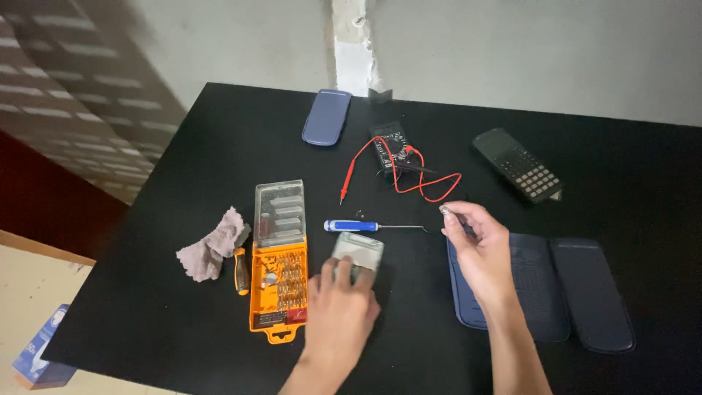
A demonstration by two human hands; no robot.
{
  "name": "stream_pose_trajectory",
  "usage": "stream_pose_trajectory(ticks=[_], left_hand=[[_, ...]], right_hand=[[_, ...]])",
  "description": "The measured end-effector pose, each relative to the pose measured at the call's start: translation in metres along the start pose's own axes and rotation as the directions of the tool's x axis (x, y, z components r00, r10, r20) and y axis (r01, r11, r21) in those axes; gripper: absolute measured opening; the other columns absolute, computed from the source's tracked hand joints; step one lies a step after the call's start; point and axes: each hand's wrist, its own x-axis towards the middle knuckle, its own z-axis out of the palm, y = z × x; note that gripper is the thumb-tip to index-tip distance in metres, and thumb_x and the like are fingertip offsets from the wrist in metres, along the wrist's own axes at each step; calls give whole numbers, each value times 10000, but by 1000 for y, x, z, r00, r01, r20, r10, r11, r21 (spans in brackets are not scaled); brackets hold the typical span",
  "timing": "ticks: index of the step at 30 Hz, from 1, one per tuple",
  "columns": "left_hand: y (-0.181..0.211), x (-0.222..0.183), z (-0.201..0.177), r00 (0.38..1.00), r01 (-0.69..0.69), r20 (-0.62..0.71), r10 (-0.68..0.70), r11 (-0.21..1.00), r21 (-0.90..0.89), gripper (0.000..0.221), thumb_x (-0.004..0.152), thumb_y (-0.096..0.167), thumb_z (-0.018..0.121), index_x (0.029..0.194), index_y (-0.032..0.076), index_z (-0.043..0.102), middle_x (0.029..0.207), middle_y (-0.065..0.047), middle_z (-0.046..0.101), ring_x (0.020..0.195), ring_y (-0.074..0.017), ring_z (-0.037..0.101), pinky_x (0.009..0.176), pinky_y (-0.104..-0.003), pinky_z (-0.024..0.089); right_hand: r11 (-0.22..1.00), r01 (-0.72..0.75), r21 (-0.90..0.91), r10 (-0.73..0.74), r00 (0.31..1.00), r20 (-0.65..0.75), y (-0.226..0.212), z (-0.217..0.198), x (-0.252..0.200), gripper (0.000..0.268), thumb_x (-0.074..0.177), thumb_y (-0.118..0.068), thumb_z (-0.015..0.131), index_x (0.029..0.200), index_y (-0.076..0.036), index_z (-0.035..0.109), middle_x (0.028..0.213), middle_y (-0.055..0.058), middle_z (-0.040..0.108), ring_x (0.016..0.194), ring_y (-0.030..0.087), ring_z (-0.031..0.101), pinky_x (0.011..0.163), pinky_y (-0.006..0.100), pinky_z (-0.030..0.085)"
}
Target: Cleaning calculator parts with a cloth and testing the circuit board with a multimeter.
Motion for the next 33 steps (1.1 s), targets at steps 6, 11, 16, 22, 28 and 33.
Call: stream_pose_trajectory(ticks=[6,11,16,22,28,33], left_hand=[[-9,7,-8,966,166,198,-166,986,18,437,909,350,756,1276,126,680,1399,-192,567,1315,-402,520,1019,-596,501],[-15,48,-36,986,-100,-122,112,990,98,142,931,84,615,1012,97,732,1070,-129,693,1012,-359,640,856,-522,498],[-30,91,-12,970,-224,115,214,971,80,267,843,100,769,1108,131,773,1065,-93,740,1066,-282,674,949,-461,480],[-31,113,2,944,-293,168,285,956,25,179,789,62,756,952,132,774,954,-42,713,931,-239,660,833,-412,492],[-48,128,-39,962,-175,170,214,960,-218,195,798,63,720,983,48,778,943,-170,735,924,-383,703,848,-497,547],[-88,157,-45,990,132,17,-137,909,-394,216,785,164,759,970,59,793,847,-183,769,877,-439,741,777,-521,578]], right_hand=[[999,17,-44,-17,1000,5,-9,-2,-2,187,977,-123,648,1139,-71,726,1085,48,733,1024,122,668,896,303,623],[999,-10,-46,10,1000,-13,-2,-4,1,187,971,-107,659,1143,-75,726,1069,58,747,1011,114,681,894,267,584],[992,10,-122,-7,1000,23,-3,-4,1,227,1000,-89,642,1207,-26,709,1155,241,724,1198,387,658,954,510,558],[986,-2,-168,2,1000,5,-13,-7,-1,222,994,-102,665,1205,-77,728,1171,189,734,1200,366,667,955,491,556],[984,25,-177,-31,999,-29,-11,-10,1,203,994,-98,672,1186,-67,732,1132,190,735,1168,363,673,946,501,547],[983,19,-180,-30,998,-60,-4,-14,4,206,993,-86,681,1193,-78,730,1134,182,730,1160,370,672,947,509,545]])
